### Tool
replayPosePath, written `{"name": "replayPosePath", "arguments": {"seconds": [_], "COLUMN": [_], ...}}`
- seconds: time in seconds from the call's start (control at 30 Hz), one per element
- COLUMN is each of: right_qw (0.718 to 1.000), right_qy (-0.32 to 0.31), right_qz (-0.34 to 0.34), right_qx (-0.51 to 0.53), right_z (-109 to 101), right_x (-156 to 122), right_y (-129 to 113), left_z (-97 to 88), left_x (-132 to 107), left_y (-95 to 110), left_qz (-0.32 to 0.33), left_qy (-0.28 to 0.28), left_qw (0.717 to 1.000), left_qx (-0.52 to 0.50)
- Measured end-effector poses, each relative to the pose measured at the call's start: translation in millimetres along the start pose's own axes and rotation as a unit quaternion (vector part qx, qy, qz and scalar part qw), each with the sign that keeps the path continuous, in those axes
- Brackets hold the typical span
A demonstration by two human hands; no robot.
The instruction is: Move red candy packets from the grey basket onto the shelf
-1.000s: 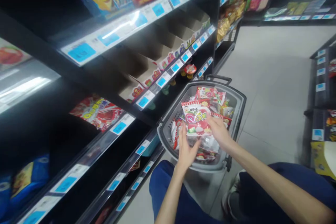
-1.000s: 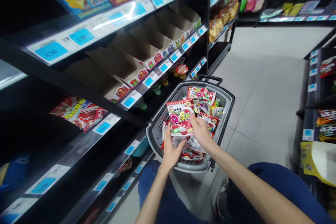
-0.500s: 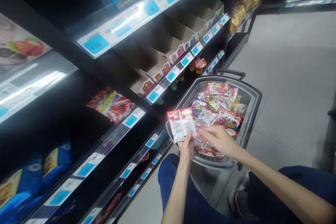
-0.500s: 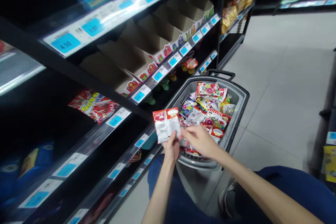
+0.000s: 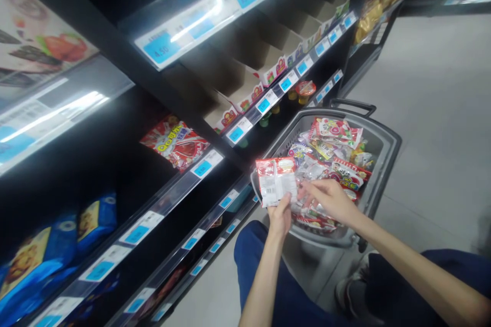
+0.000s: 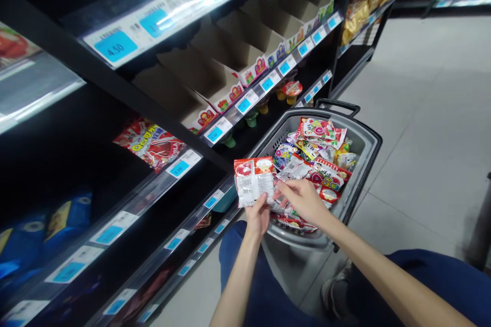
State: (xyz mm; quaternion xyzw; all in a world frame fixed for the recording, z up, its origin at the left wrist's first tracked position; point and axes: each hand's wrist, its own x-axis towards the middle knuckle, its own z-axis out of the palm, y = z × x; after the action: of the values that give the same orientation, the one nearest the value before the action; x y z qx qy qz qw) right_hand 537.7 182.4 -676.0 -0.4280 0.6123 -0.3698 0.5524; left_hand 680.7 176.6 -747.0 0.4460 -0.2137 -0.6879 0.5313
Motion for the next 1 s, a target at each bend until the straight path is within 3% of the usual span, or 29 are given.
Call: {"name": "replayPosePath", "arguments": {"seconds": [0.23, 0.33, 0.43, 0.53, 0.63, 0.7, 0.77, 0.87, 0.93, 1.0], "right_qw": [0.999, 0.992, 0.992, 0.996, 0.993, 0.984, 0.974, 0.971, 0.975, 0.981], "right_qy": [-0.001, 0.033, 0.012, 0.009, 0.103, 0.148, 0.160, 0.159, 0.156, 0.154], "right_qz": [-0.019, -0.050, -0.080, -0.084, -0.046, -0.007, 0.024, 0.050, 0.050, 0.035], "right_qx": [-0.048, -0.112, -0.100, -0.034, 0.032, 0.097, 0.156, 0.174, 0.151, 0.115], "right_z": [4.1, 5.3, 7.2, 7.0, 2.4, -1.7, -4.4, -5.5, -6.0, -7.2], "right_x": [-0.9, -1.3, -0.3, 4.2, 11.0, 14.6, 16.0, 14.9, 14.5, 16.9], "right_y": [-6.6, -5.8, -0.9, 7.6, 14.4, 15.0, 12.7, 8.2, 8.2, 12.2], "left_z": [-0.3, -3.1, -4.3, -1.9, 0.9, 1.0, -0.5, -3.7, -4.4, -4.0], "left_x": [0.4, 1.5, 0.9, -3.2, -8.8, -11.3, -11.9, -9.6, -6.9, -4.3], "left_y": [-4.6, -5.8, -4.3, -3.4, -1.4, 1.3, 3.7, 3.4, 0.1, -4.4], "left_qz": [0.009, 0.082, 0.217, 0.298, 0.336, 0.342, 0.307, 0.177, 0.094, 0.052], "left_qy": [-0.004, -0.007, -0.074, -0.108, -0.105, -0.111, -0.126, -0.170, -0.170, -0.143], "left_qw": [1.000, 0.987, 0.915, 0.836, 0.815, 0.826, 0.867, 0.947, 0.973, 0.983], "left_qx": [0.023, 0.137, 0.332, 0.449, 0.460, 0.434, 0.372, 0.206, 0.127, 0.107]}}
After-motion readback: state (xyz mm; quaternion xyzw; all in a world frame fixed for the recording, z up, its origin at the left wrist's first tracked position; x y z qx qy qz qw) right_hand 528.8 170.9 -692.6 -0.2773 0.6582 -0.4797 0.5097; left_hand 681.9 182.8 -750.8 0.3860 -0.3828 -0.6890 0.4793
